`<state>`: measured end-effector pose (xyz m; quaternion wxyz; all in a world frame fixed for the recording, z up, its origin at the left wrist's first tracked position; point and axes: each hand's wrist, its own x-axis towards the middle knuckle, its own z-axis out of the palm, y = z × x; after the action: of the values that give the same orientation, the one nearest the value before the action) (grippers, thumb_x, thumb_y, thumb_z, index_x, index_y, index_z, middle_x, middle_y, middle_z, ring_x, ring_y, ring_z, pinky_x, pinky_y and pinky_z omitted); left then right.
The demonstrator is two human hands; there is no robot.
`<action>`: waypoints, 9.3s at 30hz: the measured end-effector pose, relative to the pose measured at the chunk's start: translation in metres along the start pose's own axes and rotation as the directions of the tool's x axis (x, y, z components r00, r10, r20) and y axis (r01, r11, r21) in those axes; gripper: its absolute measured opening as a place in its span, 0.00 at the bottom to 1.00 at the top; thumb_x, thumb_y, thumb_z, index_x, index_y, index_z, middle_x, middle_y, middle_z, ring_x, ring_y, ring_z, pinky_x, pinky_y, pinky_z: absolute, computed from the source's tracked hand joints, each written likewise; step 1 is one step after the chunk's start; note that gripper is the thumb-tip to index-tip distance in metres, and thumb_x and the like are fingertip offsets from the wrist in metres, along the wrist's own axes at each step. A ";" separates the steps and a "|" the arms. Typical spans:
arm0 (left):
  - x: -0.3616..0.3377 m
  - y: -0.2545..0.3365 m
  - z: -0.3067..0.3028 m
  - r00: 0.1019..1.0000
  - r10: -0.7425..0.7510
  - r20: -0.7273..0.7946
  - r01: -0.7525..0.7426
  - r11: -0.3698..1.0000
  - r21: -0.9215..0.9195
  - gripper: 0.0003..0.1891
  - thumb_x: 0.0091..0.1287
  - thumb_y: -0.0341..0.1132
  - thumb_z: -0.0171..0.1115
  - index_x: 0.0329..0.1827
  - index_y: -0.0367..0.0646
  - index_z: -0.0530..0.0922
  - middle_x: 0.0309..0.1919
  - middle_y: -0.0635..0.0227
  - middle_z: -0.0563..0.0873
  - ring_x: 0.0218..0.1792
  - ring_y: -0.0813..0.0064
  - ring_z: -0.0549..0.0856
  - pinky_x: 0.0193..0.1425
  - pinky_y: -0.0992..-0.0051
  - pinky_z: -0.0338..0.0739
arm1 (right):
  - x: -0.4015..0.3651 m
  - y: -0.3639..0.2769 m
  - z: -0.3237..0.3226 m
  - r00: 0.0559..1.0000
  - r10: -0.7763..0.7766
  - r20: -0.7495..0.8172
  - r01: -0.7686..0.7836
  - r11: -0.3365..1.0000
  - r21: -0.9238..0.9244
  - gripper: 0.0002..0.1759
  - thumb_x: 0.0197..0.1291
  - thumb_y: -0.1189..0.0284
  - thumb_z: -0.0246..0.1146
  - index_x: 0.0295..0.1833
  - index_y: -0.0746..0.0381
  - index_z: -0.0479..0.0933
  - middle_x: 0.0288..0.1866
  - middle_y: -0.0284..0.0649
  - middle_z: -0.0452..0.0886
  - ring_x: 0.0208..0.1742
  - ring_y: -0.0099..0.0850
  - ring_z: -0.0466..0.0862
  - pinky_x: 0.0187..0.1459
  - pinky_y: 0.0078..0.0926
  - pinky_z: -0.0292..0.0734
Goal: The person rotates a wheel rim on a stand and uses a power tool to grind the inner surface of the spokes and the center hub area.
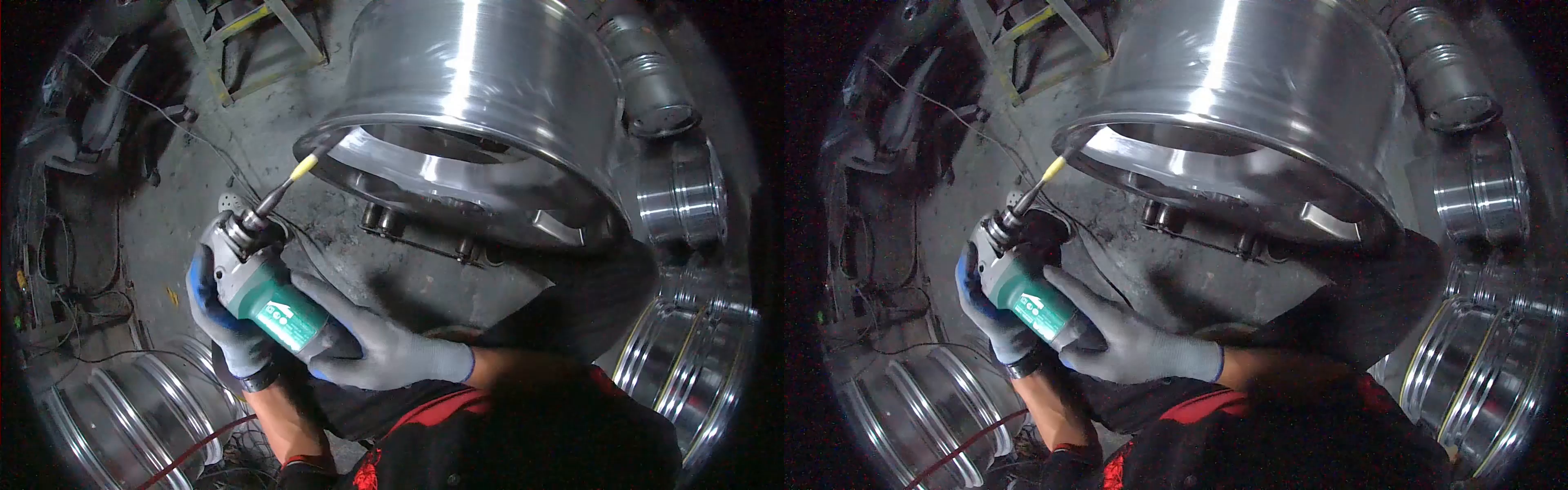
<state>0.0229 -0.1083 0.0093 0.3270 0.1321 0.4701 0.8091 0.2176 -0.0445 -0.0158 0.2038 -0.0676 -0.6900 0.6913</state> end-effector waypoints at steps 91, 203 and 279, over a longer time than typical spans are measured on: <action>0.009 0.009 0.021 0.998 0.036 -0.045 -0.024 0.968 0.251 0.28 0.82 0.50 0.47 0.66 0.32 0.80 0.49 0.50 0.90 0.42 0.59 0.91 0.46 0.64 0.88 | 0.004 0.007 0.000 0.994 -0.050 -0.098 0.048 0.999 -0.021 0.57 0.66 0.69 0.73 0.90 0.65 0.44 0.80 0.62 0.66 0.79 0.50 0.71 0.76 0.42 0.67; 0.012 0.016 0.004 0.996 0.030 -0.079 -0.021 0.994 0.106 0.25 0.82 0.45 0.50 0.63 0.30 0.82 0.51 0.52 0.91 0.49 0.58 0.91 0.56 0.58 0.87 | 0.015 0.024 0.020 0.993 -0.083 -0.078 0.086 0.995 0.040 0.59 0.65 0.70 0.73 0.91 0.59 0.42 0.70 0.65 0.78 0.70 0.54 0.83 0.71 0.44 0.77; 0.022 0.018 0.019 0.992 0.071 -0.102 -0.047 0.975 0.219 0.24 0.80 0.48 0.56 0.59 0.32 0.84 0.41 0.54 0.91 0.39 0.61 0.92 0.46 0.62 0.89 | 0.019 0.017 0.014 0.994 -0.071 -0.089 0.062 0.994 -0.095 0.60 0.66 0.66 0.74 0.90 0.68 0.42 0.85 0.64 0.61 0.87 0.50 0.61 0.85 0.44 0.55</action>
<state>0.0088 -0.0875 0.0328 0.2604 0.1364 0.5684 0.7684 0.1921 -0.0502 -0.0286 0.2550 -0.0858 -0.7129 0.6476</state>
